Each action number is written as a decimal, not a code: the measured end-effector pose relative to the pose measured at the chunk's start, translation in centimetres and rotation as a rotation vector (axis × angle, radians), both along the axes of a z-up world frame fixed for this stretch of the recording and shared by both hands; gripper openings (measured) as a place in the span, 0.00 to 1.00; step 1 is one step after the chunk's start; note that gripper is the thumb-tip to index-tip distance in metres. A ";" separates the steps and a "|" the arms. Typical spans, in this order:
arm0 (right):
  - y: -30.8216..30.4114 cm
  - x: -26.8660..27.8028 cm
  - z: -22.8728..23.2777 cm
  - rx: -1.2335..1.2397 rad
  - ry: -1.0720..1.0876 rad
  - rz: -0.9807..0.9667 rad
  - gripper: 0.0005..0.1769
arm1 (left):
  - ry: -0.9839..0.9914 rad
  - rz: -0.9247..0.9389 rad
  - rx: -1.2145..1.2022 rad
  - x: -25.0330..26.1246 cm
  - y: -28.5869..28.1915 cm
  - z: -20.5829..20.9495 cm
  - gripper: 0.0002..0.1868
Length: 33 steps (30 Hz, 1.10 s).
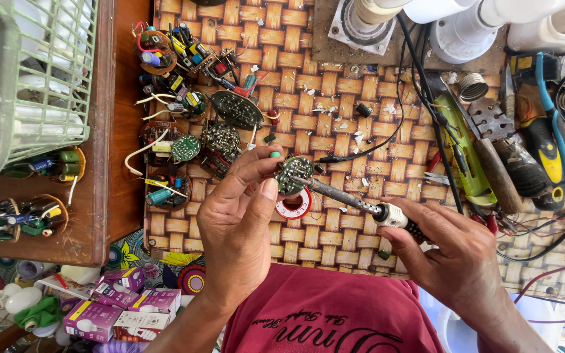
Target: The person uses a soldering iron to work on a small circuit board, then uses a utility knife to scrape a small component. They insert the component into the circuit board and continue soldering connections. The person handles multiple small circuit boards and components throughout the process.
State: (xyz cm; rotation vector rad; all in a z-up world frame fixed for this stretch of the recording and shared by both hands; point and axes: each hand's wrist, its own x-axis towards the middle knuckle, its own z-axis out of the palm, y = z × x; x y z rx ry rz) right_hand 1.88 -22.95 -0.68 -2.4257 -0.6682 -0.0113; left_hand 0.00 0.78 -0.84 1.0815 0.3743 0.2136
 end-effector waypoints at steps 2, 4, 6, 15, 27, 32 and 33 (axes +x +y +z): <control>0.0 0.1 0.0 0.001 -0.002 0.001 0.17 | 0.008 -0.002 0.011 0.0 0.0 0.0 0.11; 0.1 0.1 0.1 0.002 -0.005 0.001 0.17 | 0.016 -0.004 0.023 0.1 0.0 0.0 0.11; 0.2 0.2 0.2 0.012 0.019 -0.007 0.16 | 0.024 0.000 0.004 0.1 0.0 -0.2 0.11; 0.0 0.6 0.7 0.052 0.051 -0.103 0.18 | 0.077 0.007 -0.176 0.2 0.2 -0.1 0.15; 2.3 2.9 1.8 0.135 0.139 -0.094 0.20 | -0.098 -0.019 -0.064 -0.3 1.4 1.1 0.15; 3.4 3.0 0.9 0.175 0.201 -0.131 0.21 | -0.249 0.021 0.263 -1.0 2.2 1.6 0.19; 3.6 2.8 0.7 0.214 0.246 -0.149 0.20 | -0.288 0.010 0.315 -1.1 2.4 1.5 0.20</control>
